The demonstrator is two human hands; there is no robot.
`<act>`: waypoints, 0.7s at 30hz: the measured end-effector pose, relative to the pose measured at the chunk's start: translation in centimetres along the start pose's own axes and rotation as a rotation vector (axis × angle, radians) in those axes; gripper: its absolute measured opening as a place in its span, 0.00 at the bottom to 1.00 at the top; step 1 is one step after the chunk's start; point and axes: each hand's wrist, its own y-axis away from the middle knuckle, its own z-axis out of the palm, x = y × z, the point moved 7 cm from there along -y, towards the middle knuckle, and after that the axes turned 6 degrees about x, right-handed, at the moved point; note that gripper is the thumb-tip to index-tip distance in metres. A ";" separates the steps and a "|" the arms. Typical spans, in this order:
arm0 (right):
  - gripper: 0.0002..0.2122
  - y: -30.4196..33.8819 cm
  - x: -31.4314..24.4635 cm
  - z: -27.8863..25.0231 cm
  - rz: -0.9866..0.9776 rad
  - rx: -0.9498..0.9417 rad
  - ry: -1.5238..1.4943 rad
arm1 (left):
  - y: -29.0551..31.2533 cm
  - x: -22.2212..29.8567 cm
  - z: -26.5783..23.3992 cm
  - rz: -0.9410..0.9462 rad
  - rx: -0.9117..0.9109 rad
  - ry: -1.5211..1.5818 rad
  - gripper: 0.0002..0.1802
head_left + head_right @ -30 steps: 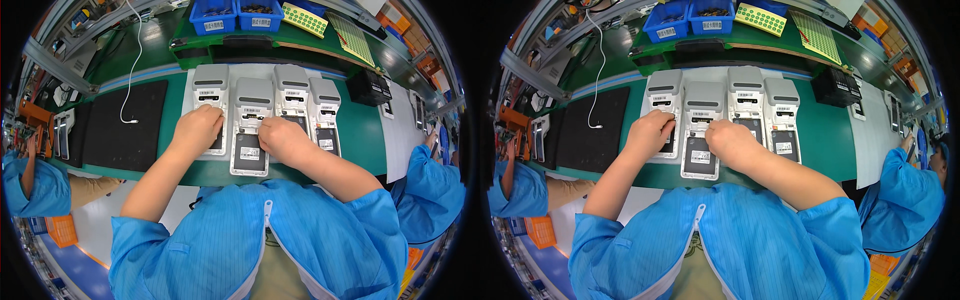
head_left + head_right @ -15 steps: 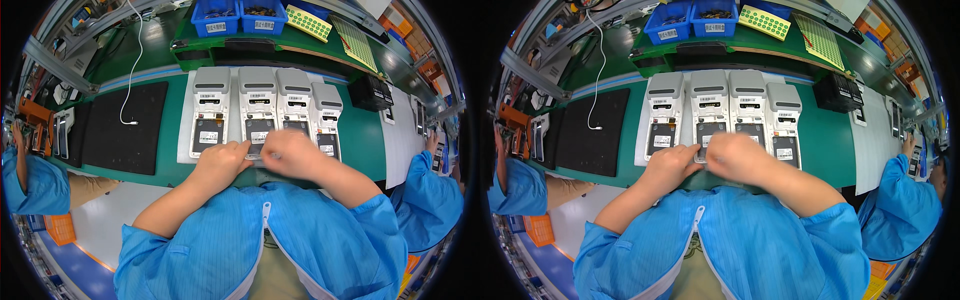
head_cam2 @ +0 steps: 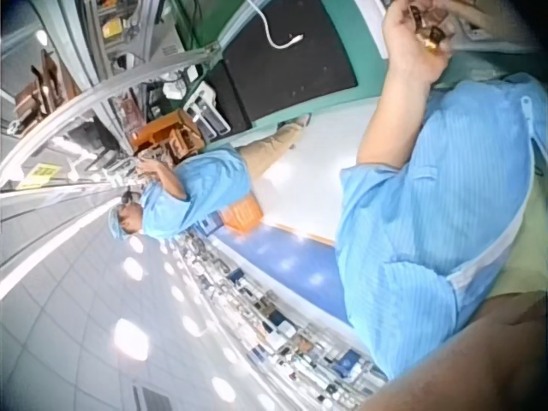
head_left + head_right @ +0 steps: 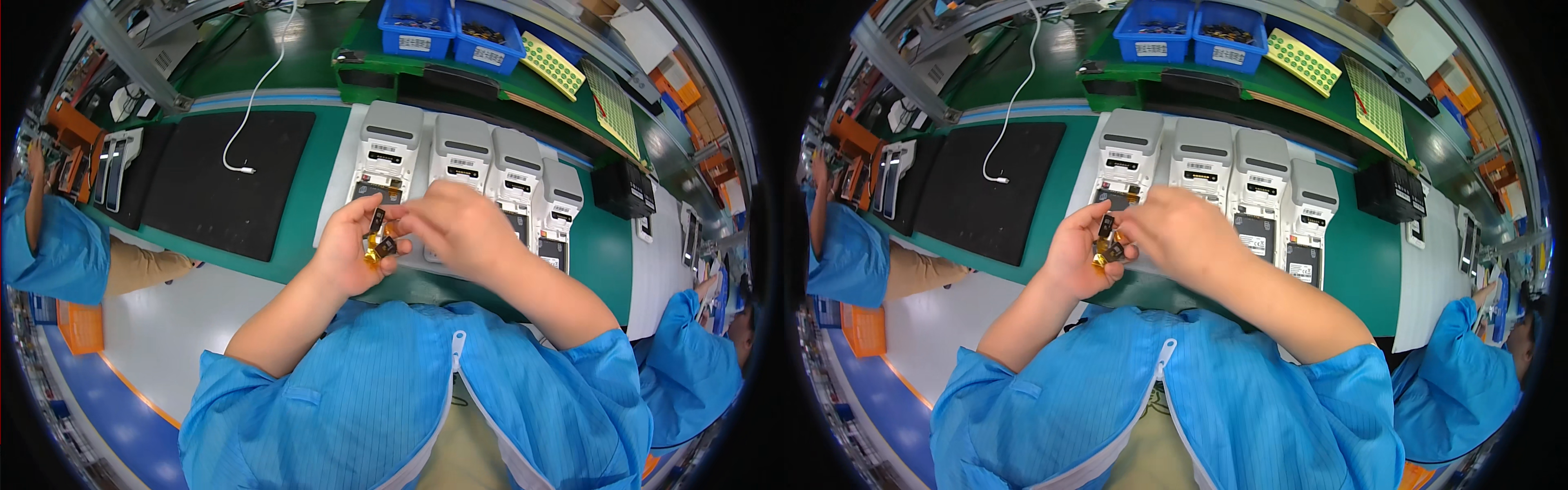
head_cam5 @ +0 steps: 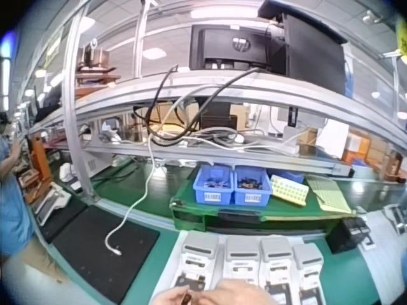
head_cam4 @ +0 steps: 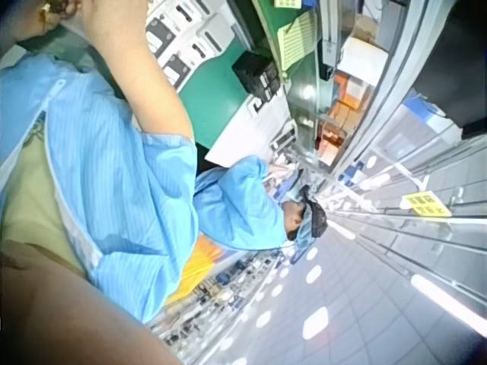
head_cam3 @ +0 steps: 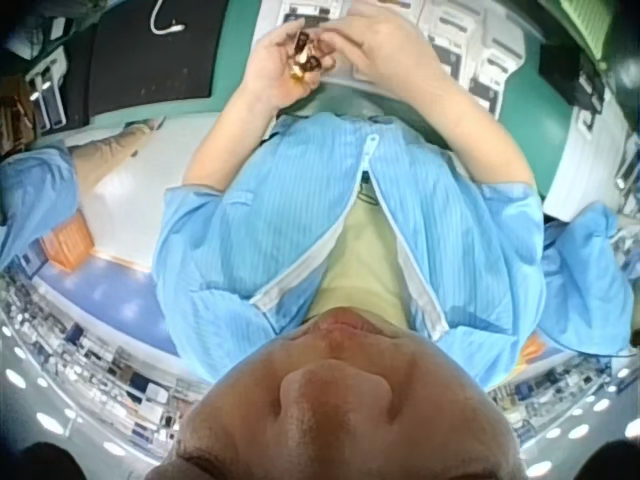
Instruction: The person assembles, checks, and tests handheld electronic terminals and lithium batteries on a factory production line by hand. The person connects components and charging cables to the terminals and batteries.
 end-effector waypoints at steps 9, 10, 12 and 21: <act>0.06 -2.1 3.4 6.6 0.147 -0.271 0.171 | 1.0 7.2 -1.9 0.661 0.339 -0.898 0.10; 0.06 -2.4 3.2 7.1 0.127 -0.306 0.269 | 0.7 7.3 -1.7 0.820 0.338 -1.054 0.10; 0.06 -3.2 2.5 7.6 0.108 -0.339 0.369 | 0.6 6.5 -0.6 0.821 0.396 -1.362 0.07; 0.06 -4.0 1.5 9.1 0.009 -0.586 0.514 | 0.8 6.0 0.4 0.954 0.365 -1.682 0.08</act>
